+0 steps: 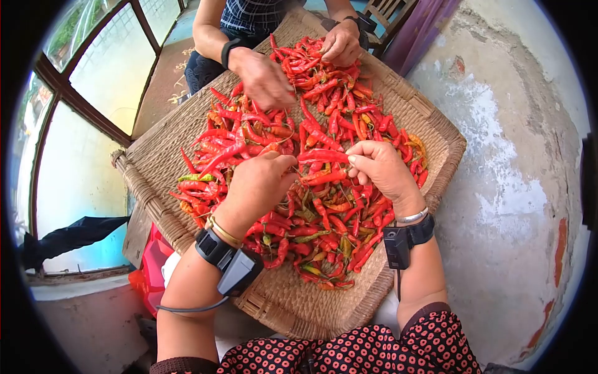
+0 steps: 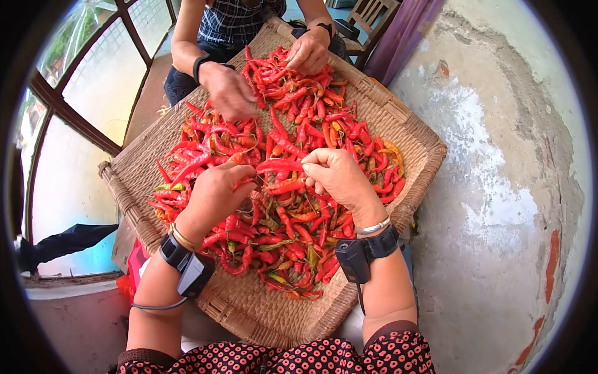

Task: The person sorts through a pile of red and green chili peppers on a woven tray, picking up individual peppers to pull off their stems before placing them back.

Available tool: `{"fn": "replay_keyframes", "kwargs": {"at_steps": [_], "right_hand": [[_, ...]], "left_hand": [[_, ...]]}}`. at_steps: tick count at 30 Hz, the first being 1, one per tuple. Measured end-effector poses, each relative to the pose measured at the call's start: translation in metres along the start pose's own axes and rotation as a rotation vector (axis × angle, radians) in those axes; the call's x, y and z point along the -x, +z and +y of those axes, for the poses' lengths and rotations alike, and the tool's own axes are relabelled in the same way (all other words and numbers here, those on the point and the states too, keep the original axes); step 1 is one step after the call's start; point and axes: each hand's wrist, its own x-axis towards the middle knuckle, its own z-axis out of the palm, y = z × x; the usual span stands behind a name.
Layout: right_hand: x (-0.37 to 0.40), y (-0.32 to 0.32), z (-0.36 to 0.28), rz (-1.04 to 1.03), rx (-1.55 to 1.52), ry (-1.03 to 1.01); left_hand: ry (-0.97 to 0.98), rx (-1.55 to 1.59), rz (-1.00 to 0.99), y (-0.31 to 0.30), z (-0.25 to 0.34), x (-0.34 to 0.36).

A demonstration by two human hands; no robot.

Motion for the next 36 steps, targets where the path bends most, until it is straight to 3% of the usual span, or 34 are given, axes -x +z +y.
{"fn": "replay_keyframes", "kwargs": {"at_steps": [2,4,5,8,10,14,15,17,19,21,22,23,27,29,31,33,35,36], "right_hand": [[0.002,0.0,-0.004,-0.013,-0.021,0.01],[0.004,-0.002,-0.006,-0.171,-0.013,0.061],[0.004,-0.001,-0.006,-0.171,-0.012,0.061],[0.005,0.003,-0.005,-0.259,-0.09,0.045],[0.007,0.003,-0.004,-0.256,-0.075,0.036],[0.006,0.001,0.001,-0.267,0.056,0.048],[0.003,-0.001,0.004,-0.262,0.056,0.045],[0.002,-0.003,0.014,-0.19,0.465,-0.066],[0.005,-0.002,0.009,-0.21,0.414,-0.023],[0.01,0.0,-0.004,-0.323,0.138,0.127],[0.01,0.0,-0.004,-0.325,0.136,0.129],[0.008,0.0,-0.005,-0.31,0.034,0.079],[0.012,-0.001,-0.009,-0.241,-0.302,-0.053],[0.008,-0.001,-0.005,-0.264,-0.373,-0.068],[0.004,0.004,-0.004,-0.039,-0.536,-0.223],[-0.004,0.003,0.005,-0.016,-0.632,-0.272],[-0.006,0.015,-0.006,0.15,-0.711,-0.307],[-0.01,0.014,0.003,0.161,-0.515,-0.278]], "left_hand": [[0.026,0.056,0.019,0.004,0.006,0.0],[0.048,0.157,0.306,0.007,0.012,-0.001],[0.047,0.157,0.307,0.006,0.011,-0.001],[0.102,0.387,0.16,0.004,0.011,0.0],[-0.15,0.734,-0.277,0.002,0.007,0.001],[-0.258,0.803,-0.466,-0.009,-0.003,-0.001],[-0.216,0.698,-0.507,-0.017,-0.007,-0.003],[-0.287,0.666,-0.551,-0.025,-0.024,-0.007],[-0.295,0.672,-0.514,-0.026,-0.022,-0.012],[-0.34,1.061,-0.092,-0.025,-0.005,-0.016],[-0.239,1.092,0.07,-0.015,-0.007,-0.017],[-0.241,1.093,0.069,-0.013,-0.006,-0.017],[-0.109,0.687,0.011,-0.005,0.003,-0.01],[0.135,0.383,0.017,-0.005,0.002,-0.007],[0.099,0.277,0.037,-0.008,0.0,-0.004],[-0.096,-0.13,0.165,-0.015,0.001,-0.003],[-0.118,-0.169,0.185,-0.017,-0.006,-0.002],[-0.144,-0.262,0.183,-0.018,-0.008,-0.002]]}}
